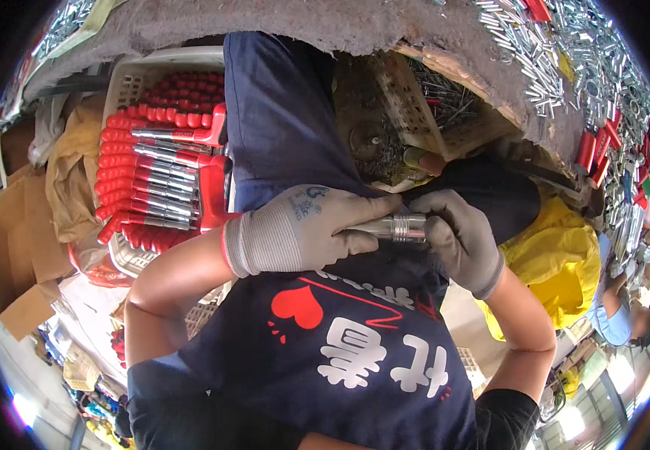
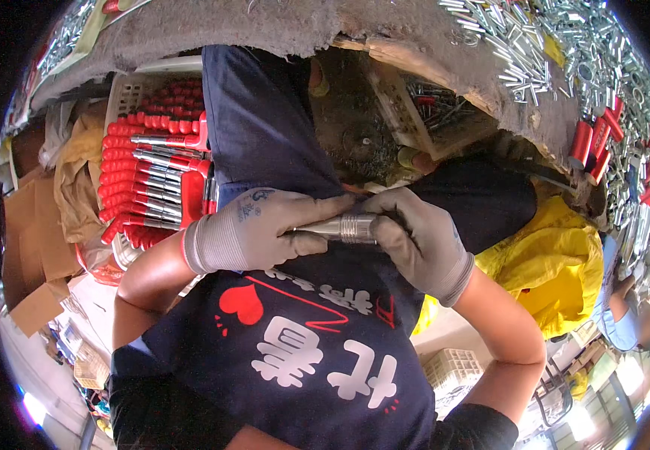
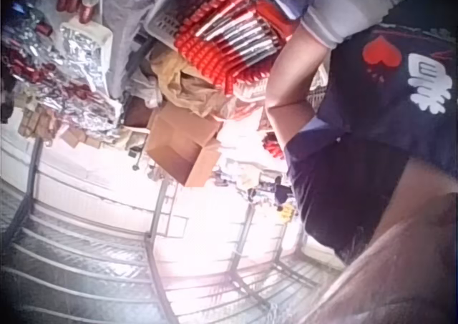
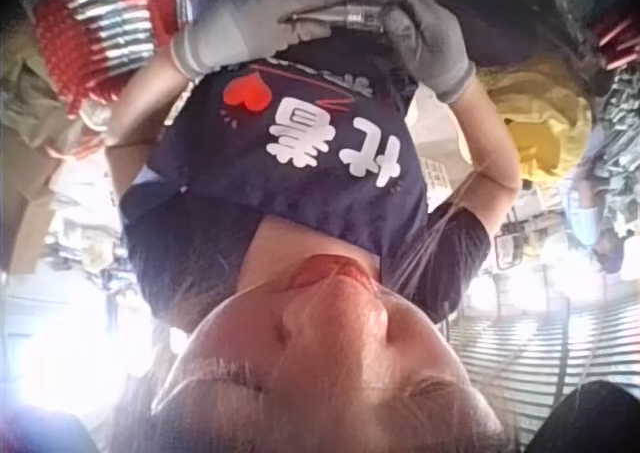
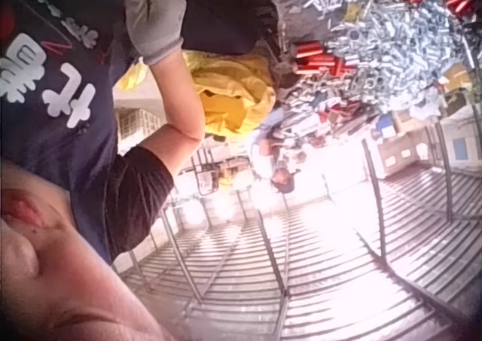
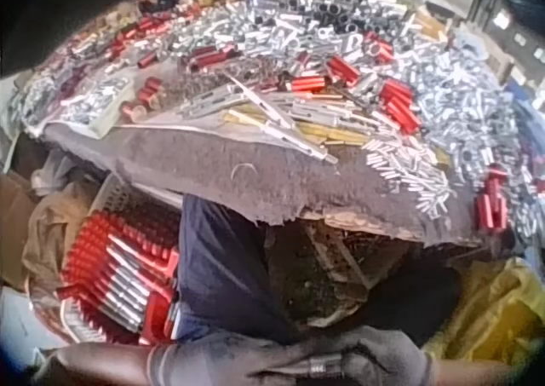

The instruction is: Assembling small metal components by inserting springs and pins and then applying a red protective sleeve.

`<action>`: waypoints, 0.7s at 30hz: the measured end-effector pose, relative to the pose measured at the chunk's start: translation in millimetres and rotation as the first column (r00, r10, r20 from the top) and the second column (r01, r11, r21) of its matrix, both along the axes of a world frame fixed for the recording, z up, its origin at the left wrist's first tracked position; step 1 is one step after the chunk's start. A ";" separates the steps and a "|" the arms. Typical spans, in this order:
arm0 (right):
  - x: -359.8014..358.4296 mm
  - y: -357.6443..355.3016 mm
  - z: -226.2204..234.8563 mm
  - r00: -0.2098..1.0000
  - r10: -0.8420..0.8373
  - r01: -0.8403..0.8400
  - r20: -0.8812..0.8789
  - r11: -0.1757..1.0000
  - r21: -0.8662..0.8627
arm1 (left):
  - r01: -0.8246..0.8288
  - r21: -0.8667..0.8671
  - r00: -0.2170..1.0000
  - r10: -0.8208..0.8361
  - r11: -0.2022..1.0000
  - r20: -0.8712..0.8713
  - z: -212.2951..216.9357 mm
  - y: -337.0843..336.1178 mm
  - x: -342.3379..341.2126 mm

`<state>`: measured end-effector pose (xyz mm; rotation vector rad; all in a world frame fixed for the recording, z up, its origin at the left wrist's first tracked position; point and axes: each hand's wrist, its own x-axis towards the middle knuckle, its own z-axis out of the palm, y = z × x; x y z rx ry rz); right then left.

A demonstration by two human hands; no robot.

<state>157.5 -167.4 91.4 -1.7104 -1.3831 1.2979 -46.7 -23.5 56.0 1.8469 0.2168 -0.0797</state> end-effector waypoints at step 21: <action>10.5 23.7 -7.1 0.990 0.001 -0.050 0.144 0.939 0.339 | -0.085 0.597 0.996 0.051 0.798 0.074 22.7 5.0 18.5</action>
